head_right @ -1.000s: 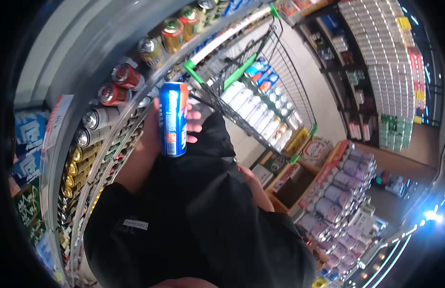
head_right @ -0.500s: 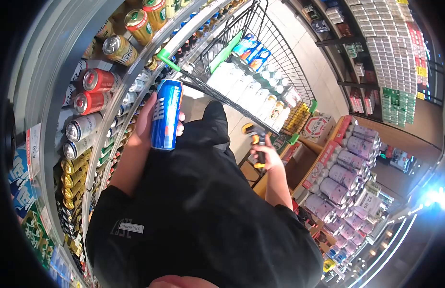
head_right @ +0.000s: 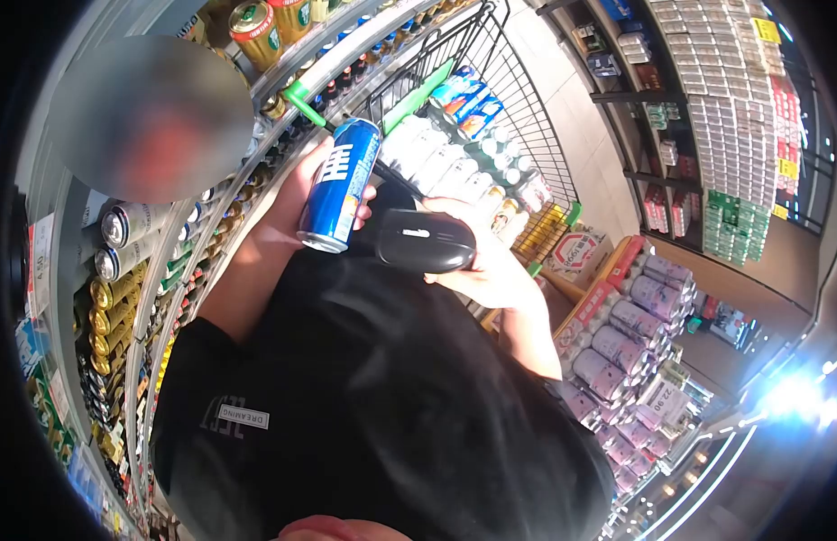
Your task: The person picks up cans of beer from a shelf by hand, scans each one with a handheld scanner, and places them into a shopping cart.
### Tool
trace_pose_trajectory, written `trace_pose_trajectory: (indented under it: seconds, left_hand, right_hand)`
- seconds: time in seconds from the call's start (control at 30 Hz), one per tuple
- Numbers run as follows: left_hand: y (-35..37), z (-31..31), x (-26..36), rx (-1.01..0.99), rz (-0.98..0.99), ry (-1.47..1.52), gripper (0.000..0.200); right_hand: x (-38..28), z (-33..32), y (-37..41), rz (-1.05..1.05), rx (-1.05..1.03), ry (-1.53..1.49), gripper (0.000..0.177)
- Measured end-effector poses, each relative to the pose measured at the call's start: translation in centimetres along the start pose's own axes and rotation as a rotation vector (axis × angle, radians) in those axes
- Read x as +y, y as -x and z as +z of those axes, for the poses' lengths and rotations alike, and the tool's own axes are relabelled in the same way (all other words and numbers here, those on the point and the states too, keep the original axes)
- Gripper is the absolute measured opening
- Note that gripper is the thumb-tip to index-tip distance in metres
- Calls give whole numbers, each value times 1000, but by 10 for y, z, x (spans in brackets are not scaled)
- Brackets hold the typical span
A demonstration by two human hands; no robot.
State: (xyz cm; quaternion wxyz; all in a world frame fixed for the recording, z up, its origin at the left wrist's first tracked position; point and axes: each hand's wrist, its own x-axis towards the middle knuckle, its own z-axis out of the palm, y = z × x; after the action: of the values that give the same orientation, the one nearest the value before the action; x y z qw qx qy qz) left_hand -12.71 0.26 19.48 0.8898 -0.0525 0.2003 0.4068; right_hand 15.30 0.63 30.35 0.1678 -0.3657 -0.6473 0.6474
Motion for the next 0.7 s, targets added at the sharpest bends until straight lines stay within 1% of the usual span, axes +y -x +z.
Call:
trace_pose_trajectory:
  seconds: [0.03, 0.1, 0.2, 0.23, 0.3, 0.33, 0.37, 0.4, 0.43, 0.47, 0.5, 0.53, 0.57, 0.6, 0.63, 0.7]
  left_hand:
    - [0, 4, -1, 123, 1, -73, 59]
    - [-6, 1, -6, 152, 42, -114, 58]
    - [-8, -8, -5, 102, 32, -95, 56]
    - [-6, -7, -4, 104, 28, -97, 56]
    - [-2, -3, -1, 151, 11, -103, 56]
    - [-1, -7, -2, 148, 17, -123, 57]
    - [1, -9, 1, 186, -21, -143, 59]
    - [2, -12, 2, 100, -44, -74, 60]
    - [4, -16, 1, 15, -74, -3, 61]
    - [5, -22, 0, -6, -74, -8, 63]
    - [3, -27, -2, 19, -95, 8, 61]
    - [3, -26, -2, 27, -98, 10, 60]
    - [2, -23, -1, 37, -101, 10, 59]
    - [1, -26, -1, 31, -118, 11, 57]
    - [-3, -29, -1, 12, -139, -7, 57]
    - [-9, -26, -1, -65, -203, 55, 58]
  right_hand:
    - [3, -3, -3, 32, -14, 89, 80]
    - [-7, 0, -12, 1, -6, 223, 79]
    - [-5, -4, -22, -40, -67, 247, 78]
    - [-1, -4, -24, -39, -64, 243, 78]
    - [9, -2, -25, -123, -61, 175, 77]
    - [15, -3, -23, -127, -38, 177, 77]
    - [22, -4, -18, -58, -1, 155, 75]
    - [27, -5, -10, 15, 41, 130, 74]
    - [31, -8, -4, 58, 72, 186, 71]
    - [37, -9, 4, 120, 79, 190, 72]
    - [44, -10, 11, 180, 88, 191, 74]
    - [53, -10, 18, 358, 81, 156, 73]
    - [49, -8, 23, 515, 66, 253, 69]
    - [71, -5, 32, 649, 68, 361, 65]
    - [107, 1, 43, 787, 64, 466, 62]
    - [165, 19, 64, 1010, -44, 643, 61]
